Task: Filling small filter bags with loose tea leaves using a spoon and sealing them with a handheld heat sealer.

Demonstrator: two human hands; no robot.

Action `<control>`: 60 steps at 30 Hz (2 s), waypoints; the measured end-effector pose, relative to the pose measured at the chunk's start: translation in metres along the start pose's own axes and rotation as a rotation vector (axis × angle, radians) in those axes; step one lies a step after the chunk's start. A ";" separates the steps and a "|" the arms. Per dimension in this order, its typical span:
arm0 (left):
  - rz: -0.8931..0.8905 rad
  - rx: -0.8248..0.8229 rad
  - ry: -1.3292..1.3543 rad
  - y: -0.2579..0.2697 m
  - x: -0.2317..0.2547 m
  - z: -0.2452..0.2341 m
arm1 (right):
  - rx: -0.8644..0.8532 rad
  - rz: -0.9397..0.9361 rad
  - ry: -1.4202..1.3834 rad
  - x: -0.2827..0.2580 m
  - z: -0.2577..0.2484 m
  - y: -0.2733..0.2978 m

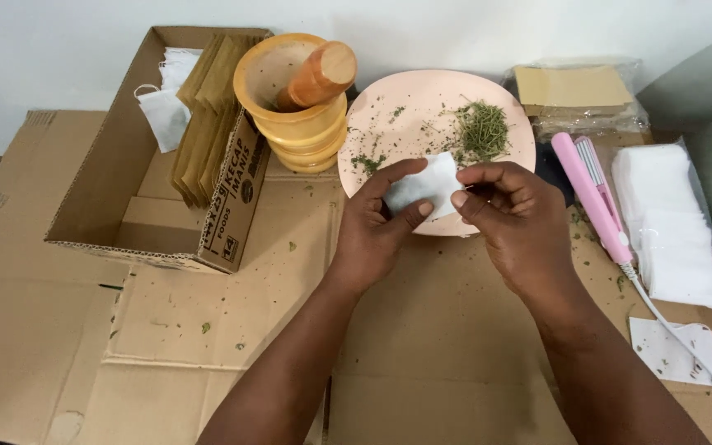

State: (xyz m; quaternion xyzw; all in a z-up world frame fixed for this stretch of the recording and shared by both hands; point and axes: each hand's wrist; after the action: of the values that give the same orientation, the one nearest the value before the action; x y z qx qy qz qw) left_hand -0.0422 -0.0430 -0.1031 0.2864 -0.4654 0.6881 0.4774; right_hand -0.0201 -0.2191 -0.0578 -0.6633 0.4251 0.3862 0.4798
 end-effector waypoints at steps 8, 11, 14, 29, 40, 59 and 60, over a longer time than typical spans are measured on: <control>0.005 -0.012 -0.023 0.001 -0.005 -0.002 | -0.007 0.113 -0.082 0.013 0.005 0.000; 0.007 -0.033 -0.049 0.000 -0.008 -0.002 | -0.008 0.110 -0.055 0.015 0.005 -0.001; 0.001 -0.031 -0.073 0.001 -0.010 -0.003 | -0.018 0.104 -0.049 0.019 0.004 -0.001; 0.011 0.018 -0.041 -0.004 -0.007 -0.007 | -0.083 0.044 -0.035 0.002 0.008 0.002; 0.076 -0.080 -0.070 -0.014 0.006 -0.018 | -0.011 0.141 -0.208 0.004 0.011 0.000; -0.010 -0.006 -0.628 -0.043 0.068 -0.031 | -0.464 -0.228 0.383 0.002 0.071 0.059; -0.056 -0.024 -0.765 -0.045 0.076 -0.027 | -0.571 -0.329 0.447 0.005 0.073 0.062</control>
State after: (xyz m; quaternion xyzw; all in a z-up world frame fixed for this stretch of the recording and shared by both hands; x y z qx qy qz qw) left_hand -0.0285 0.0164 -0.0339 0.5294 -0.6098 0.5130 0.2911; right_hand -0.0842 -0.1611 -0.0992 -0.8969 0.2827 0.2529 0.2273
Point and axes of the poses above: each hand's wrist, its own y-axis away from the middle knuckle, its own z-axis out of the palm, x = y × z, and after that the axes turned 11 degrees about y, right-handed
